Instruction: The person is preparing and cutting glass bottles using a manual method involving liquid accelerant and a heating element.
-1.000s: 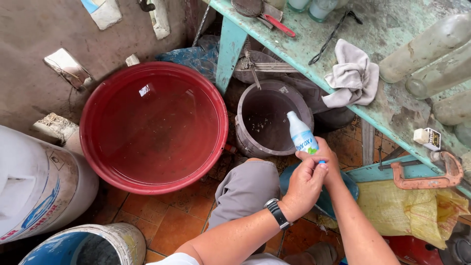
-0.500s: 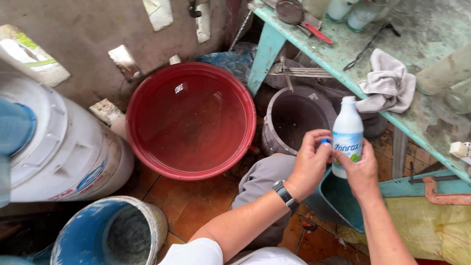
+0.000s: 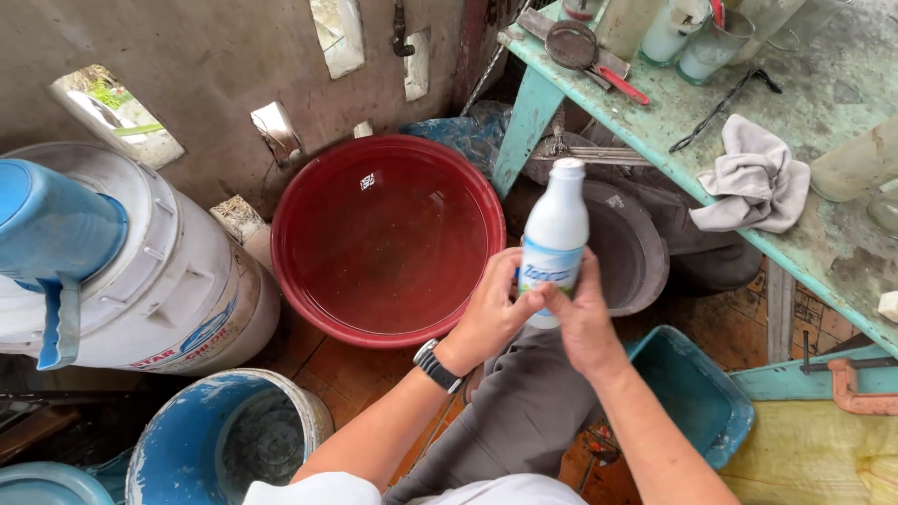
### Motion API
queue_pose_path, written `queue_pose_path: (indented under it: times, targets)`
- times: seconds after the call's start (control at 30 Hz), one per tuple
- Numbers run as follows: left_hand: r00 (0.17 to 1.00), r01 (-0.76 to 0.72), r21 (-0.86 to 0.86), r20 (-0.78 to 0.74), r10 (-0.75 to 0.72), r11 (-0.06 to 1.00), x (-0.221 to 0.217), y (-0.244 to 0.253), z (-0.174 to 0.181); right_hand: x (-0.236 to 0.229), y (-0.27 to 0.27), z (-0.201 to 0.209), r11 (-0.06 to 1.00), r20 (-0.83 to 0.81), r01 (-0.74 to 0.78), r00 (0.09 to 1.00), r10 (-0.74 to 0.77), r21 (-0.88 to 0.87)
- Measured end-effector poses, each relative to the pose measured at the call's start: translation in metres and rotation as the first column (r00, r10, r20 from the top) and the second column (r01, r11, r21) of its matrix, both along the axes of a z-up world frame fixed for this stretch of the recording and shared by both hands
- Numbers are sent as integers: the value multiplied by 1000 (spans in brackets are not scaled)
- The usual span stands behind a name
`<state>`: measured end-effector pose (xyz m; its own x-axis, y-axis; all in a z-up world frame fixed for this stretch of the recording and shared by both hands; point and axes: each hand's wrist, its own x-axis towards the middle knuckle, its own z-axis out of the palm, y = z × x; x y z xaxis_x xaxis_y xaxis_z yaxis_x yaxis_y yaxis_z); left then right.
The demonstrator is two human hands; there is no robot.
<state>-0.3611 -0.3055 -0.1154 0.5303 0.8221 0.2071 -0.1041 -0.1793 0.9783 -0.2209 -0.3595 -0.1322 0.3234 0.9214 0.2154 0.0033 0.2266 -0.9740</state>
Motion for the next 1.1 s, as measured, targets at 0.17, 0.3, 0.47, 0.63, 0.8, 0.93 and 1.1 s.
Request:
queue_pose_path:
  times: [0.17, 0.3, 0.47, 0.63, 0.8, 0.93, 1.1]
  targets:
    - [993, -69, 16, -94, 70, 997, -25, -2, -15, -31, -3, 2, 991, -122, -137, 983, 135, -8]
    - [990, -140, 94, 41, 137, 986, -35, 2, -44, -37, 8, 5, 925, -428, -375, 828, 362, 57]
    - [985, -107, 141, 147, 86, 984, -34, -7, -42, -45, 7, 29, 920, -582, -202, 813, -34, -336]
    - [985, -42, 142, 171, 18, 989, -32, -16, -28, -34, 12, 15, 909, -619, -210, 783, -66, -361]
    - [991, -15, 151, 131, -5, 988, -34, -21, -36, -28, 24, 2, 893, -674, -219, 730, -117, -392]
    - [988, -48, 139, 150, 27, 989, -34, -25, -37, -21, 26, -12, 885, -700, -222, 698, -148, -409]
    - [979, -103, -123, 165, 123, 987, -68, -4, -64, 5, 24, -28, 871, -747, -230, 632, -206, -435]
